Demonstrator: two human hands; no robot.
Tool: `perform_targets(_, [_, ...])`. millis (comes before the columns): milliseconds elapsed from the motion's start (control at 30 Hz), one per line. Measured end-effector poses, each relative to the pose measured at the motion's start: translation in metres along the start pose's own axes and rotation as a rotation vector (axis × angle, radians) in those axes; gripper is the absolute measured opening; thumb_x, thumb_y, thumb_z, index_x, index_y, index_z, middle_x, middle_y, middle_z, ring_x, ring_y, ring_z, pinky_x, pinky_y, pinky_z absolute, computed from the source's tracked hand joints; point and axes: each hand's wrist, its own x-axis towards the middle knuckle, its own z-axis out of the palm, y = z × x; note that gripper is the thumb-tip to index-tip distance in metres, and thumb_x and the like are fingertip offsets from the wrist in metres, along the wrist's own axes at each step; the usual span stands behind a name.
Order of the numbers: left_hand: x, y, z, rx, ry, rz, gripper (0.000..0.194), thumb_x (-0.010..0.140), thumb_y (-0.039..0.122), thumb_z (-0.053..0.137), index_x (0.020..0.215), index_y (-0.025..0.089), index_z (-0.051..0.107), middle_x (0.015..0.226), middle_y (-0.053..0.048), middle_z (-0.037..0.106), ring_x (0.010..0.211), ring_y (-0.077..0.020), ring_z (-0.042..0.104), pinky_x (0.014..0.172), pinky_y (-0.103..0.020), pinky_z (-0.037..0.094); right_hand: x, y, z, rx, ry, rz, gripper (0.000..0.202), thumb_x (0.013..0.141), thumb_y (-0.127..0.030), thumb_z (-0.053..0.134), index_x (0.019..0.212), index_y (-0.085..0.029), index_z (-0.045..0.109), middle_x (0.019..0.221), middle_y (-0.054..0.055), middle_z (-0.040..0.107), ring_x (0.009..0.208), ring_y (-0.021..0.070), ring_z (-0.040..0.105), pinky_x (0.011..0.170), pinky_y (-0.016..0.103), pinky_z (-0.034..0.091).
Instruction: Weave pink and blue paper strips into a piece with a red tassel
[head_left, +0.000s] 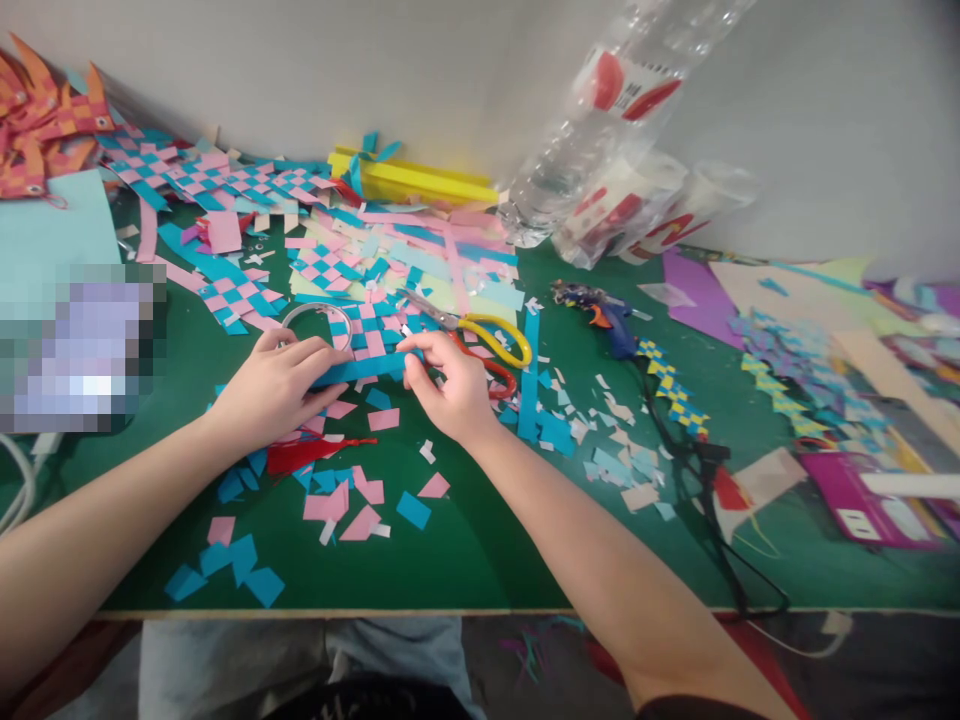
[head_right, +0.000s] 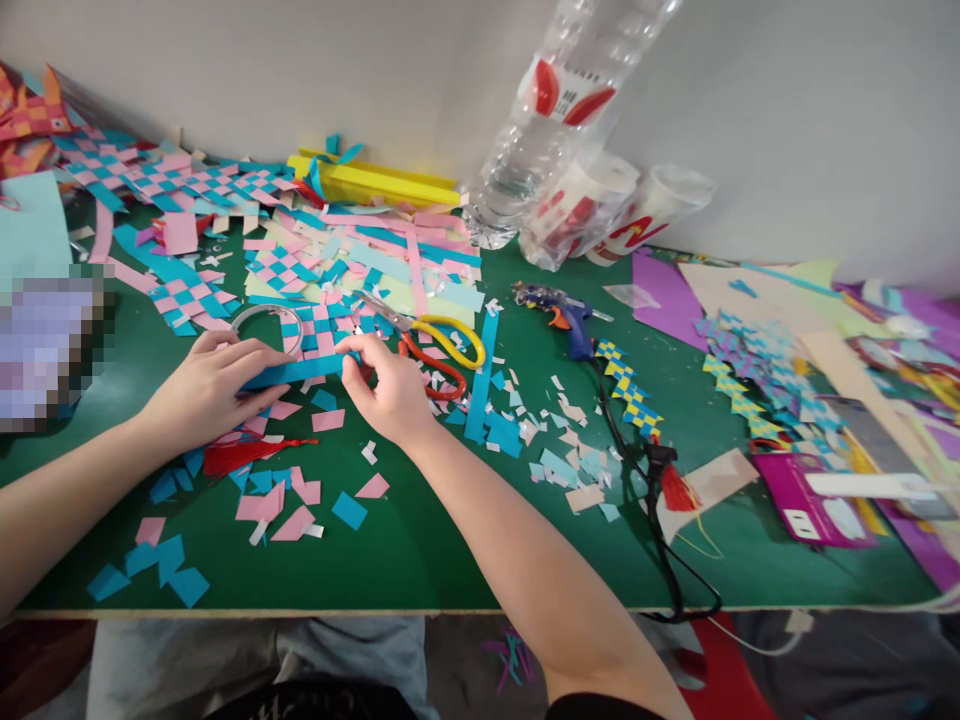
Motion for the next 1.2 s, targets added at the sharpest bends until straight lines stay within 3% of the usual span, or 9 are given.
perform_targets(300, [-0.0002, -0.0001, -0.0018, 0.004, 0.053, 0.02, 0.027, 0.098, 0.029, 0.05, 0.12, 0.018, 0.059, 0.099, -0.006, 0.069, 0.086, -0.019, 0.065, 0.088, -0.037, 0.043, 0.0004, 0.0023, 0.0008, 0.216, -0.001, 0.144, 0.028, 0.092, -0.042, 0.054, 0.112, -0.023, 0.055, 0.068, -0.003, 0.063, 0.058, 0.0125, 0.059, 0.059, 0.03, 0.049])
perform_targets(400, [0.0005, 0.0004, -0.003, 0.0, 0.048, 0.025, 0.027, 0.098, 0.029, 0.049, 0.121, 0.019, 0.058, 0.099, -0.006, 0.069, 0.086, -0.019, 0.065, 0.088, -0.037, 0.043, 0.0023, 0.0035, 0.0014, 0.282, -0.005, 0.178, 0.028, 0.091, -0.045, 0.056, 0.108, -0.023, 0.058, 0.072, -0.002, 0.066, 0.063, 0.0137, 0.063, 0.063, 0.031, 0.052])
perform_targets(567, [0.0003, 0.0006, -0.0027, -0.007, 0.054, 0.02, 0.026, 0.098, 0.03, 0.049, 0.119, 0.02, 0.06, 0.098, -0.005, 0.069, 0.085, -0.0188, 0.065, 0.089, -0.037, 0.042, 0.0033, 0.0014, 0.0015, 0.214, 0.045, 0.135, 0.017, 0.09, -0.039, 0.058, 0.095, -0.023, 0.061, 0.076, 0.0, 0.069, 0.069, 0.0142, 0.067, 0.066, 0.031, 0.054])
perform_targets(900, [0.0011, 0.0006, -0.0029, 0.004, 0.008, -0.026, 0.03, 0.101, 0.033, 0.04, 0.111, 0.02, 0.064, 0.089, -0.005, 0.07, 0.074, -0.0174, 0.062, 0.087, -0.037, 0.042, 0.0003, 0.0012, 0.0024, 0.053, 0.09, -0.05, 0.009, 0.092, -0.032, 0.057, 0.095, -0.026, 0.062, 0.079, -0.002, 0.07, 0.066, 0.0117, 0.066, 0.064, 0.027, 0.055])
perform_targets(1200, [0.0011, -0.0015, -0.0003, 0.005, -0.016, -0.053, 0.031, 0.101, 0.03, 0.037, 0.109, 0.021, 0.066, 0.085, -0.004, 0.069, 0.071, -0.0165, 0.061, 0.088, -0.038, 0.044, -0.0005, 0.0006, 0.002, -0.022, 0.062, -0.038, 0.014, 0.092, -0.036, 0.056, 0.097, -0.025, 0.063, 0.068, -0.002, 0.066, 0.06, 0.0124, 0.063, 0.056, 0.026, 0.047])
